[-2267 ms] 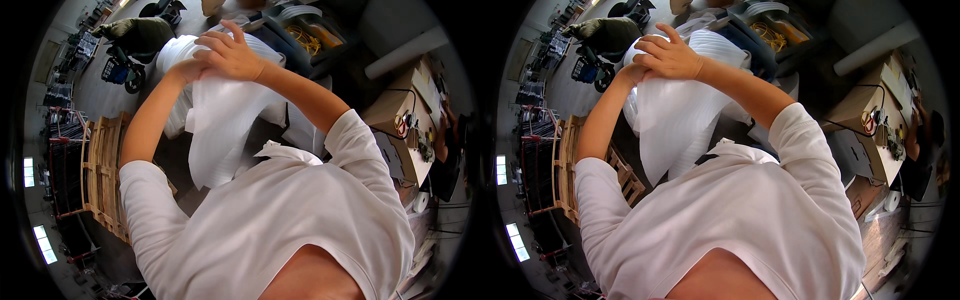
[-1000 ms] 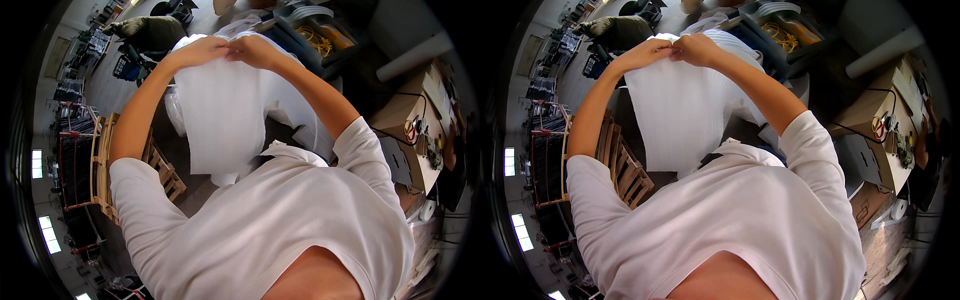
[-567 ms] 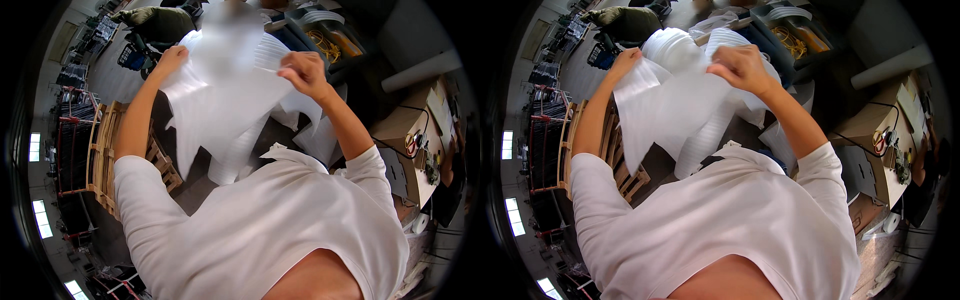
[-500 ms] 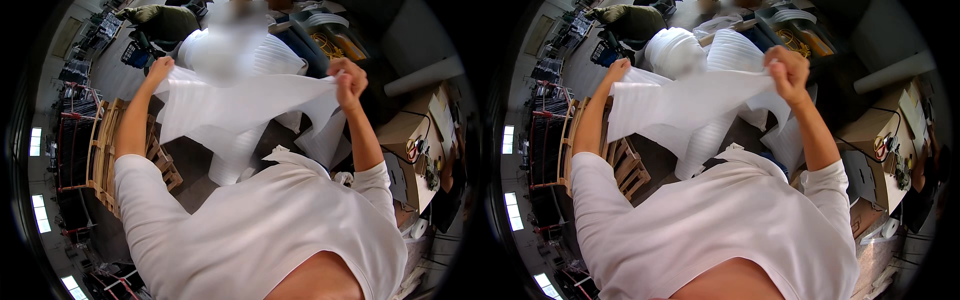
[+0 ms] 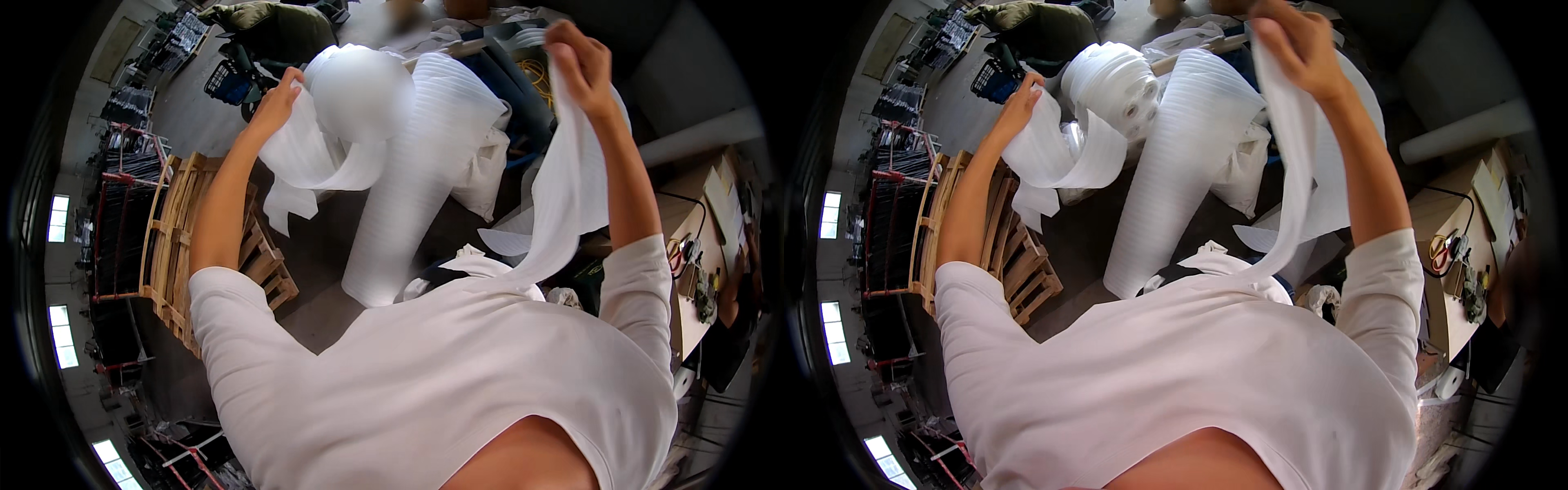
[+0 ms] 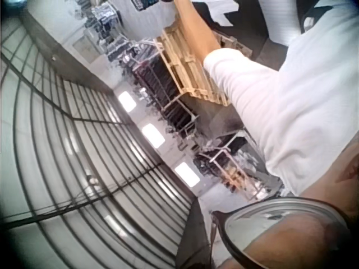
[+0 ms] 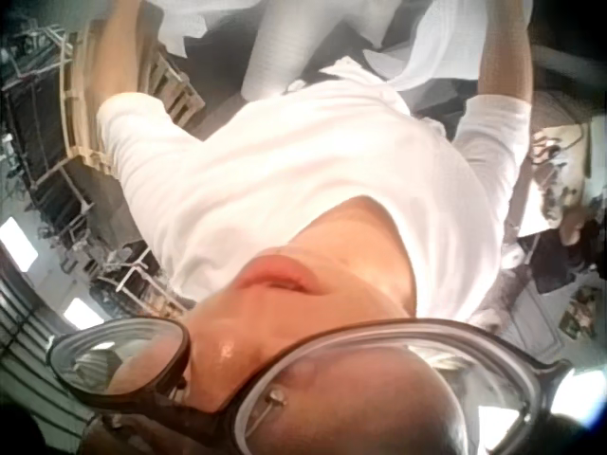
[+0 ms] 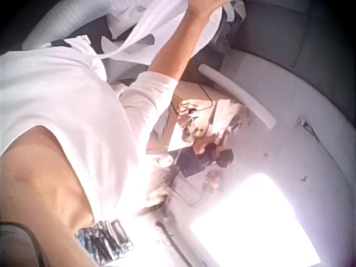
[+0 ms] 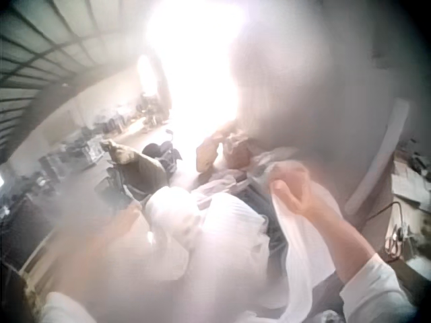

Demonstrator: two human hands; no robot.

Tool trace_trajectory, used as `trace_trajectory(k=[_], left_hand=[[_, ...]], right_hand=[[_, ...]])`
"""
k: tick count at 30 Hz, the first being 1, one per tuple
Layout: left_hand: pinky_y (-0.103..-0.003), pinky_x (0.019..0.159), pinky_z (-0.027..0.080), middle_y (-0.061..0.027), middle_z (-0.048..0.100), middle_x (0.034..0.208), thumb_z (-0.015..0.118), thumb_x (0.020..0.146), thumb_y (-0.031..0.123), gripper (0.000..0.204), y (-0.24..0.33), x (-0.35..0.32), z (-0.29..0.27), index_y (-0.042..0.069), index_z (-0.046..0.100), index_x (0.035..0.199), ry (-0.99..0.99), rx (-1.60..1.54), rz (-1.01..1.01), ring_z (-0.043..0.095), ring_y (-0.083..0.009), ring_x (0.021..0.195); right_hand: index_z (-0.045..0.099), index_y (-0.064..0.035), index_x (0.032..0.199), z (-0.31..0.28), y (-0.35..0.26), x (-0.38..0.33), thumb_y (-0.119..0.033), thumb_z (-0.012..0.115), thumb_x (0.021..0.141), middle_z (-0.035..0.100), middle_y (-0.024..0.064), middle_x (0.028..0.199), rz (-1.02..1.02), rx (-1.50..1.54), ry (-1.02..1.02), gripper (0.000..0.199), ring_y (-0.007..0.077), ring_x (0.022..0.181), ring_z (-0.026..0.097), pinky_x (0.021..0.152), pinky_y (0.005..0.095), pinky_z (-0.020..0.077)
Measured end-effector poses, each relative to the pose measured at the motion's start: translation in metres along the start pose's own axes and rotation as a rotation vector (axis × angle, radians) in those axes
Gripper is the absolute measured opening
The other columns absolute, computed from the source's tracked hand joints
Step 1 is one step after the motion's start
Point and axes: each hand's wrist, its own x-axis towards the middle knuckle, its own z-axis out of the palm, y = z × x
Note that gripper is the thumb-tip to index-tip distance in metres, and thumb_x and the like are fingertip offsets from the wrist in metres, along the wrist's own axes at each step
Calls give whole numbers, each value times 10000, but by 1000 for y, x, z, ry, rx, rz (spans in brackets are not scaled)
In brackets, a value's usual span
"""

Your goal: The person tears a sheet of white foam from a large roll and places it on a work surface. They then use yellow-handled scissors to cut the foam sheet into smaller pieces. The person folds the cut pieces and stacks them on the table.

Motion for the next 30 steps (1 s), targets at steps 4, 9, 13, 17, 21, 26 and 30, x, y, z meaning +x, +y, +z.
trace_trajectory(k=[4, 9, 13, 17, 21, 26, 30], left_hand=[[-385, 689, 417, -182, 550, 732, 361, 866, 72, 166, 101, 66, 9, 105, 397, 1025, -40, -131, 373, 545, -369, 762], [-339, 692, 421, -136, 555, 721, 389, 838, 67, 150, 122, 99, 22, 61, 443, 977, -43, -251, 611, 546, -296, 730], [-313, 694, 420, -108, 555, 721, 418, 817, 75, 142, 122, 103, 24, 35, 475, 940, -94, -339, 566, 537, -248, 718], [-287, 695, 419, -80, 556, 721, 446, 795, 84, 145, 138, 100, 19, 9, 507, 903, -152, -457, 562, 528, -200, 706], [-262, 697, 418, -52, 557, 721, 475, 774, 93, 157, 159, 82, -5, -17, 539, 866, -304, -632, 368, 519, -152, 694], [-255, 676, 418, -63, 556, 702, 557, 697, 93, 173, 143, 99, -33, -33, 580, 814, -507, -287, 329, 510, -142, 667], [-320, 776, 397, -121, 559, 884, 533, 732, 75, 159, 157, 115, -57, 1, 574, 867, -495, -14, 398, 528, -215, 848]], right_hand=[[488, -77, 750, 82, -27, 57, -235, 504, 818, 530, 91, 605, -216, -74, -28, 173, 252, 502, 523, 457, 287, 401], [474, -105, 848, 137, -53, 75, -267, 514, 811, 540, 41, 675, -405, -124, 105, 171, 200, 577, 552, 480, 273, 412], [472, -87, 999, 139, -54, 69, -335, 510, 800, 510, 93, 951, -310, -272, 231, 320, 234, 877, 479, 758, 336, 361], [469, -80, 1056, 144, -42, 65, -365, 507, 791, 484, 120, 1029, -206, -228, 374, 391, 279, 971, 418, 849, 395, 285], [480, -114, 1091, 132, -21, 52, -361, 512, 793, 492, 85, 1034, -16, -23, 165, 389, 274, 992, 416, 858, 393, 286], [486, -171, 1152, 127, 19, 28, -447, 547, 767, 473, 57, 1156, 326, -31, -399, 477, 250, 1115, 370, 900, 443, 267], [520, -161, 1127, 135, 43, 42, -516, 584, 720, 443, 50, 1217, 198, 23, -208, 543, 239, 1184, 315, 925, 504, 227]])
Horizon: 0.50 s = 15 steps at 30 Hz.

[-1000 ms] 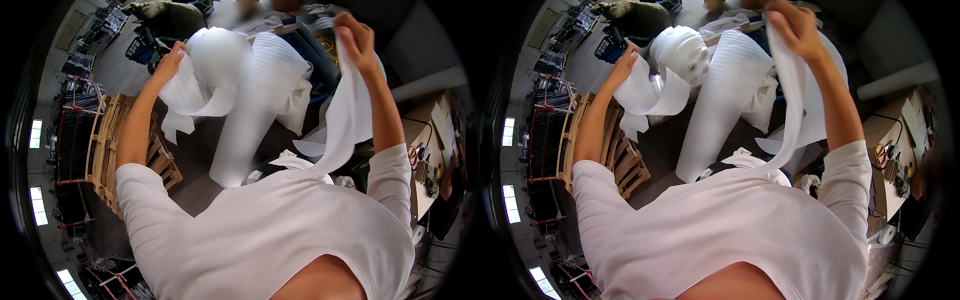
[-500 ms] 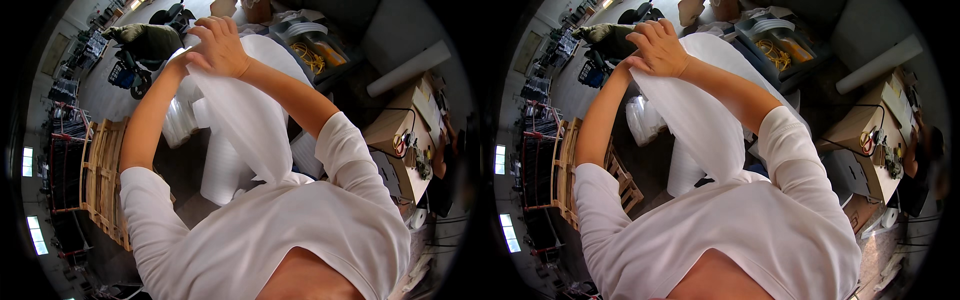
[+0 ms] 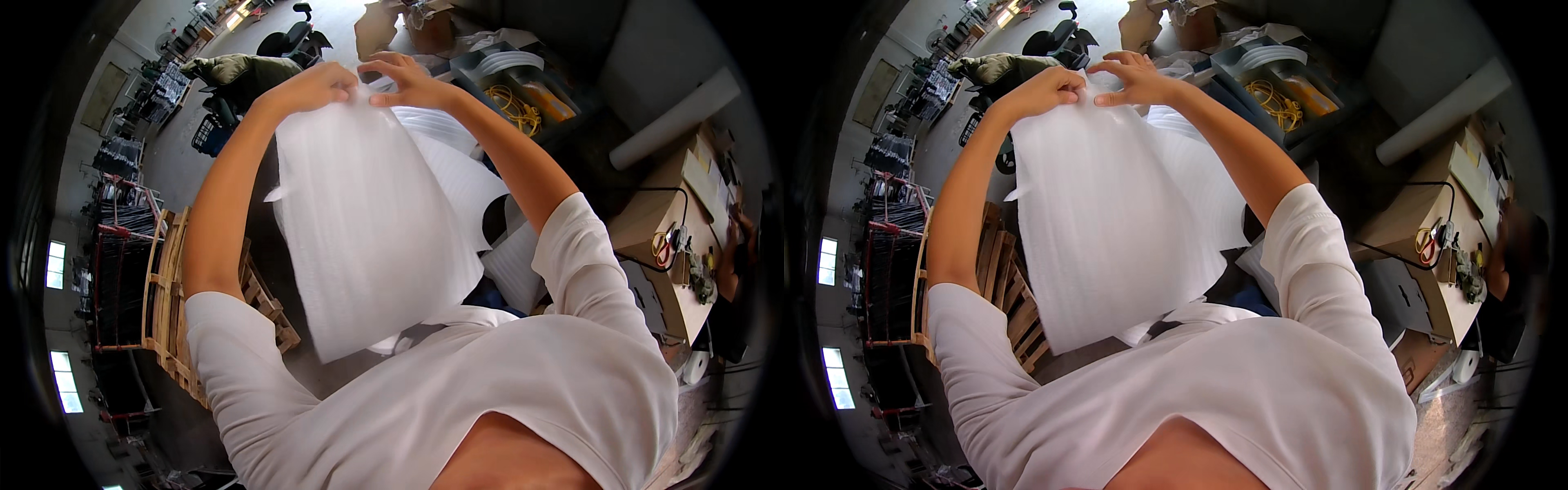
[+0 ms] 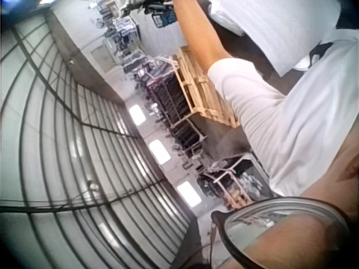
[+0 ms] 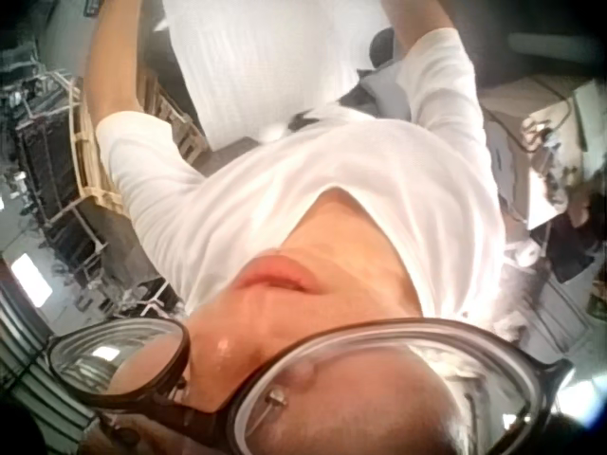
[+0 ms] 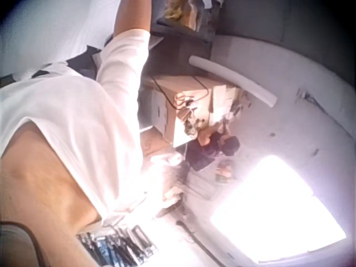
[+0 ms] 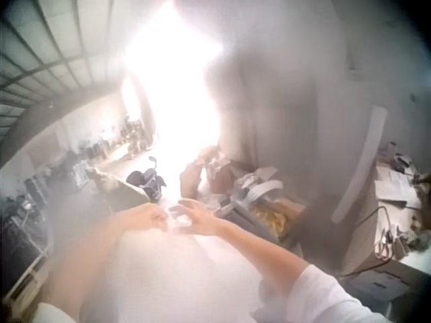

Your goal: The person tears a sheet of white foam from a large roll and places it on a work surface. They then use yellow-handled scissors to cut the foam sheet into smaller pieces. The person folds the cut pieces and stacks them on the table.

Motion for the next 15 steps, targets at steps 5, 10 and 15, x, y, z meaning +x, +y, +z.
trace_trajectory(k=[5, 10, 15], left_hand=[[-314, 651, 392, -91, 484, 724, 503, 765, 61, 82, 3, -12, -10, -17, 476, 772, 177, 104, 63, 483, -223, 684], [-337, 663, 403, -104, 515, 726, 485, 814, 152, 173, 13, -28, 16, -20, 491, 801, 256, 77, -10, 492, -269, 679], [-270, 612, 387, -39, 480, 641, 483, 838, 194, 213, -11, -29, 50, -13, 510, 799, 287, -531, -29, 478, -133, 641]], right_hand=[[544, -33, 860, -20, -6, 37, -341, 608, 771, 516, 37, 757, 48, 504, -421, 327, 166, 766, 473, 781, 302, 366], [553, -37, 743, -15, -30, 34, -257, 603, 760, 477, 41, 588, 13, 322, -391, 226, 172, 563, 465, 577, 292, 385], [557, -54, 728, -10, -50, 13, -140, 602, 721, 521, 66, 615, -251, -29, -5, 97, 222, 576, 512, 538, 289, 403]])
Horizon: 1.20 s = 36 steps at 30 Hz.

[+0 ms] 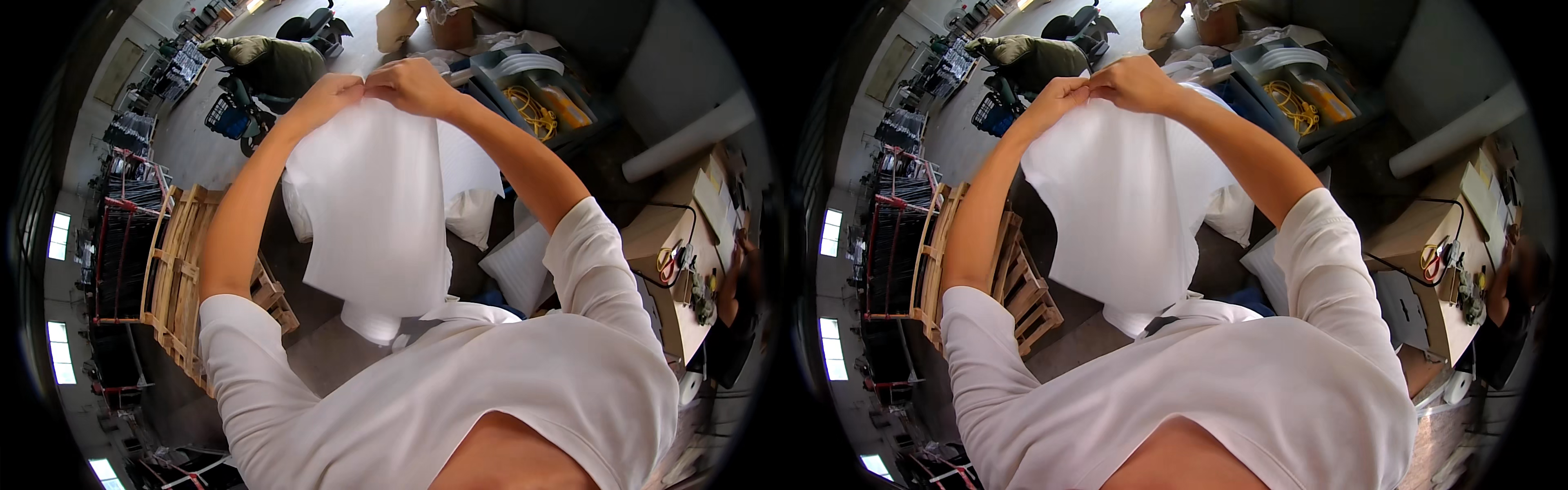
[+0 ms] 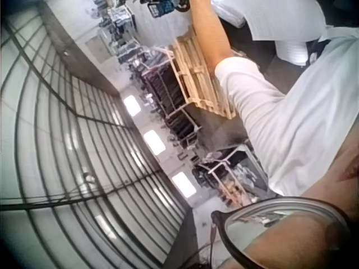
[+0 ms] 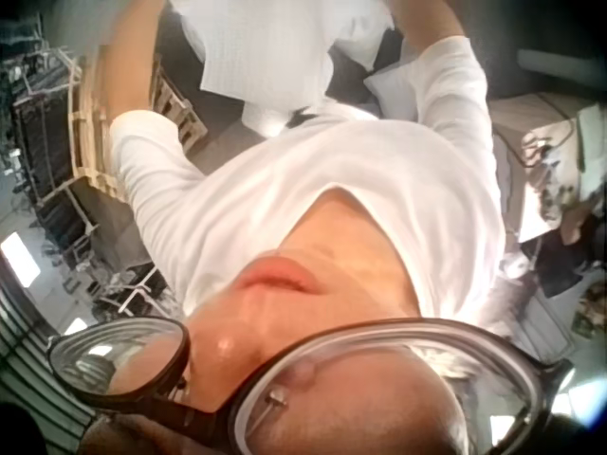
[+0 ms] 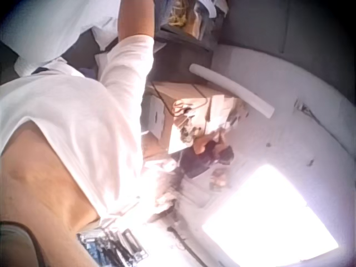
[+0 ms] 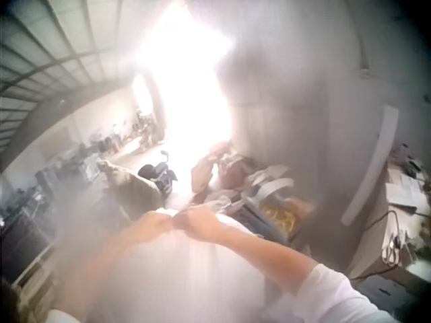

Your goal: The person tears a sheet of white foam from a large roll and places it on a work surface. They then use yellow-handled scissors to cut the foam sheet into smaller pieces. The person folds the cut pieces and stacks them on the table.

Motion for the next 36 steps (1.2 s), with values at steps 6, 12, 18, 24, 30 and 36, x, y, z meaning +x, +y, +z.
trace_trajectory(k=[6, 12, 18, 24, 30, 36], left_hand=[[-313, 597, 385, -95, 539, 654, 489, 806, 176, 212, -115, -68, -36, -13, 510, 713, 303, 366, -224, 499, -200, 632], [-424, 716, 407, -212, 574, 853, 472, 831, 187, 202, -201, -243, -75, 3, 550, 798, 387, 660, -773, 524, -394, 834], [-444, 733, 396, -210, 566, 919, 478, 842, 180, 149, -207, -289, -75, 69, 463, 939, 364, 656, -841, 514, -406, 892], [-424, 824, 373, -238, 537, 967, 424, 865, 112, 262, -126, -130, -27, 150, 320, 1103, 330, 458, -315, 492, -424, 963], [-297, 731, 385, -96, 526, 855, 446, 832, 116, 200, -71, -13, 40, 84, 479, 1027, 209, 73, 123, 513, -211, 815], [-270, 771, 380, -57, 545, 935, 518, 778, 127, 308, -76, 8, 55, 48, 503, 1076, 133, -25, 218, 506, -163, 866]], right_hand=[[548, -45, 702, -32, -48, -36, -50, 618, 686, 526, 63, 612, -227, 9, 236, 71, 217, 524, 507, 482, 284, 405], [497, 3, 643, -145, 4, -163, -242, 419, 859, 492, 52, 631, 282, 170, 635, 336, 99, 547, 422, 498, 214, 302], [484, 2, 632, -208, 27, -182, -255, 400, 869, 457, 34, 635, 305, -21, 651, 360, 90, 559, 396, 508, 222, 288], [523, -40, 710, -101, 2, -69, -229, 465, 800, 438, 114, 567, -50, 3, 118, 217, 250, 473, 427, 472, 300, 375], [488, -108, 772, 0, -36, -5, -251, 524, 776, 536, 38, 595, -340, -59, 191, 147, 226, 542, 548, 454, 302, 418], [482, -115, 995, 20, -53, -12, -335, 555, 763, 540, 70, 912, -375, -128, 52, 328, 222, 785, 529, 679, 315, 415]])
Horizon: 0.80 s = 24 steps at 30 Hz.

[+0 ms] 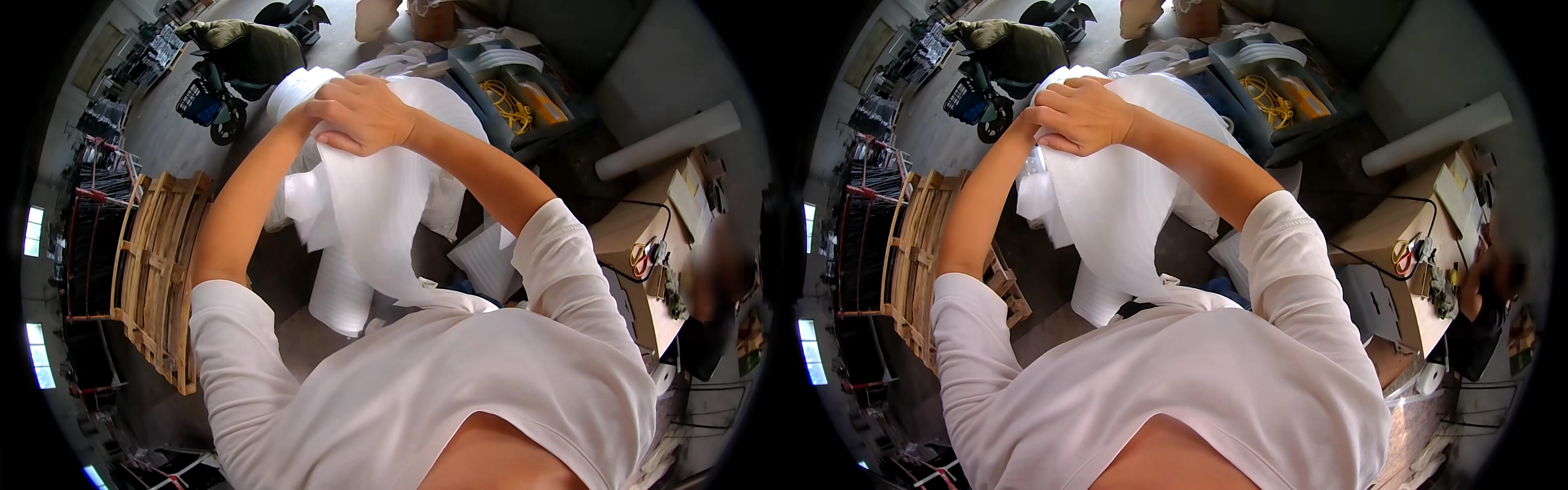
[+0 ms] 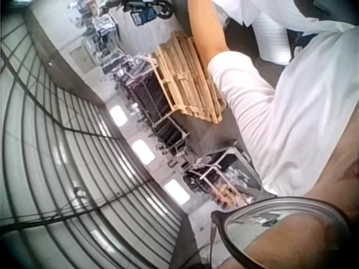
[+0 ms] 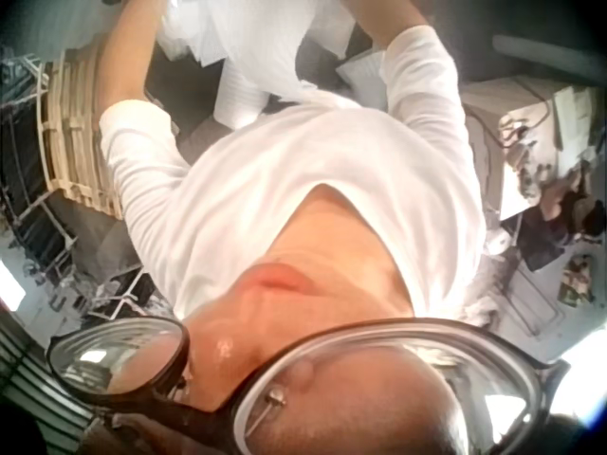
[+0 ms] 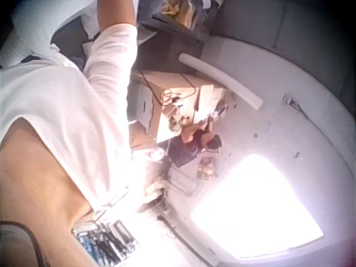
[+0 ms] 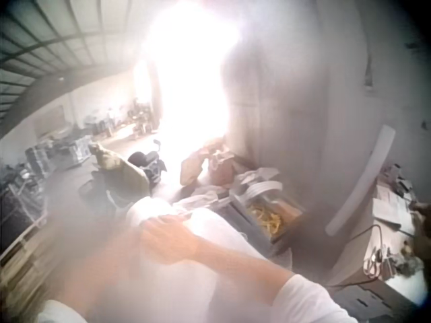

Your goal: The person tears a sheet of white foam from a large roll and places it on a work surface. They then use yellow-handled scissors to cut the foam sheet into smaller pieces. The person folds the cut pieces and stacks them on the table.

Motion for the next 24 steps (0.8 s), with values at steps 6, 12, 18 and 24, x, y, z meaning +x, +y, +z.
trace_trajectory(k=[6, 12, 18, 24], left_hand=[[-261, 783, 379, -46, 553, 949, 551, 747, 135, 355, 42, 0, 2, 31, 514, 1084, -157, -325, -87, 504, -144, 874], [-253, 780, 383, -55, 576, 927, 583, 702, 135, 341, 82, 11, -8, 11, 565, 1019, -377, -150, -357, 510, -121, 848], [-230, 653, 406, -31, 529, 691, 557, 745, 117, 171, 93, 20, -39, -38, 580, 814, -498, 260, -191, 482, -96, 665], [-303, 639, 397, -149, 512, 704, 500, 810, 195, 254, 90, 27, -25, -55, 543, 820, -367, 533, -109, 499, -190, 656]], right_hand=[[482, -138, 1080, -5, -4, -8, -500, 480, 780, 467, 86, 1059, 123, -118, 281, 471, 248, 978, 449, 933, 439, 233], [501, -90, 1052, -6, 11, -30, -444, 546, 769, 504, 112, 1042, 292, -30, 244, 455, 265, 977, 438, 942, 445, 232], [596, -95, 854, -7, 45, -77, -304, 577, 769, 602, 97, 768, 910, 585, -191, 227, 245, 805, 547, 898, 379, 285], [596, -54, 819, -9, 48, -57, -228, 601, 766, 610, 86, 740, 406, 79, -143, 182, 255, 721, 569, 656, 359, 414]])
